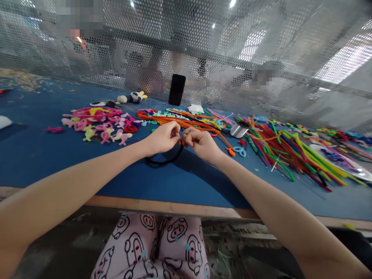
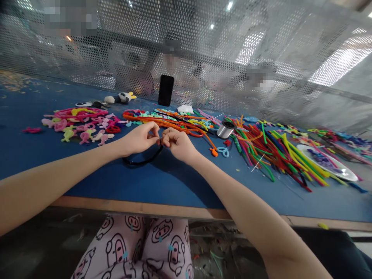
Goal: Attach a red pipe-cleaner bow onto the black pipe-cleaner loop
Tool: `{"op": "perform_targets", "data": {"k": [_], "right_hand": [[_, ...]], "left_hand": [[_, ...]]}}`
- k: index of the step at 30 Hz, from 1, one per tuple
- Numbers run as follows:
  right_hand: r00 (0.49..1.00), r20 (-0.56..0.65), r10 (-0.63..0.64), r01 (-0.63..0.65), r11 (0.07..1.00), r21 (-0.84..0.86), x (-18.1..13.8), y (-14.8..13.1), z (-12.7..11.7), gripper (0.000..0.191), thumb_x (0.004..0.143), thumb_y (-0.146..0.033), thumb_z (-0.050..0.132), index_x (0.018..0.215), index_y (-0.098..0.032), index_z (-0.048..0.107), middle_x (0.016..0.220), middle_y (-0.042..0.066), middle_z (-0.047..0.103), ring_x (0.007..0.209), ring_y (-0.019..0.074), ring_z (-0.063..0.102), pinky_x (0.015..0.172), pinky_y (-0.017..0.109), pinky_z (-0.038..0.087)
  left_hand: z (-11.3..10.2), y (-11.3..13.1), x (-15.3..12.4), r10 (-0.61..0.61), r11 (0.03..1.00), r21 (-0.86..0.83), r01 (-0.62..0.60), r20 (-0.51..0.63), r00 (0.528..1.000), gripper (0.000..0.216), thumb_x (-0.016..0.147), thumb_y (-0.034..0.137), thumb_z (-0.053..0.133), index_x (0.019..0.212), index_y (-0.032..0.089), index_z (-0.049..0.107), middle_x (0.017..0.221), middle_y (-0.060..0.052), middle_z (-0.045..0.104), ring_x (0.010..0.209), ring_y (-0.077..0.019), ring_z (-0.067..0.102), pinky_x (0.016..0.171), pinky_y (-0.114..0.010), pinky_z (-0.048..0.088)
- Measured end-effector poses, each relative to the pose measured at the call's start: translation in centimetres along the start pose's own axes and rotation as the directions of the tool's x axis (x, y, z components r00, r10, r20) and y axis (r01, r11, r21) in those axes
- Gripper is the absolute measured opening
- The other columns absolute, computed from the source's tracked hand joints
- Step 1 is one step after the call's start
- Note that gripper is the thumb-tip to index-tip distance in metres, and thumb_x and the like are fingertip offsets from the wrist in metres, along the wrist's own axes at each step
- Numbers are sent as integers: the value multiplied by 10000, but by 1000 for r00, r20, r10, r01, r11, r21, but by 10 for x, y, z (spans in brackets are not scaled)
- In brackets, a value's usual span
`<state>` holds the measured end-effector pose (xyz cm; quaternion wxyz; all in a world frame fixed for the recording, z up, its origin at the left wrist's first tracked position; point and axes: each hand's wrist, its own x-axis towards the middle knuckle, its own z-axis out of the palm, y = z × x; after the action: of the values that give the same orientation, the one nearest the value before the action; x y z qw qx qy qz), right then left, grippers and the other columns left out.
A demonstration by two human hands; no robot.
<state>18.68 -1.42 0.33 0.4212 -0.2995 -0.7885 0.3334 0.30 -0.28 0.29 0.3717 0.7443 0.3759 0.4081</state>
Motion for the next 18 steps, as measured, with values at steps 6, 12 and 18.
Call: {"op": "perform_targets", "data": {"k": [6, 12, 18], "right_hand": [[996, 89, -7, 16, 994, -108, 0, -2, -1, 194, 586, -47, 402, 512, -199, 496, 789, 29, 553, 768, 163, 573, 735, 344, 452], [993, 116, -9, 25, 991, -133, -1, 1, 0, 220, 567, -40, 390, 508, -197, 533, 802, 32, 574, 776, 160, 580, 753, 344, 455], [996, 91, 9, -3, 998, -64, -4, 2, 0, 216, 637, -40, 435, 534, -198, 542, 838, 31, 574, 771, 155, 595, 754, 338, 477]], "left_hand": [[-3, -6, 2, 14, 990, 136, -21, 54, 998, 210, 704, 62, 582, 751, 225, 458, 681, 27, 569, 650, -171, 607, 633, -301, 430], [-9, 3, 1, -31, 961, 277, -9, 141, 990, 194, 695, 76, 557, 755, 233, 460, 682, 5, 630, 634, -181, 597, 609, -302, 410], [-15, -1, -4, 51, 932, 349, -94, 130, 990, 178, 739, 92, 529, 864, 214, 562, 726, -4, 644, 671, -178, 585, 646, -302, 413]]}}
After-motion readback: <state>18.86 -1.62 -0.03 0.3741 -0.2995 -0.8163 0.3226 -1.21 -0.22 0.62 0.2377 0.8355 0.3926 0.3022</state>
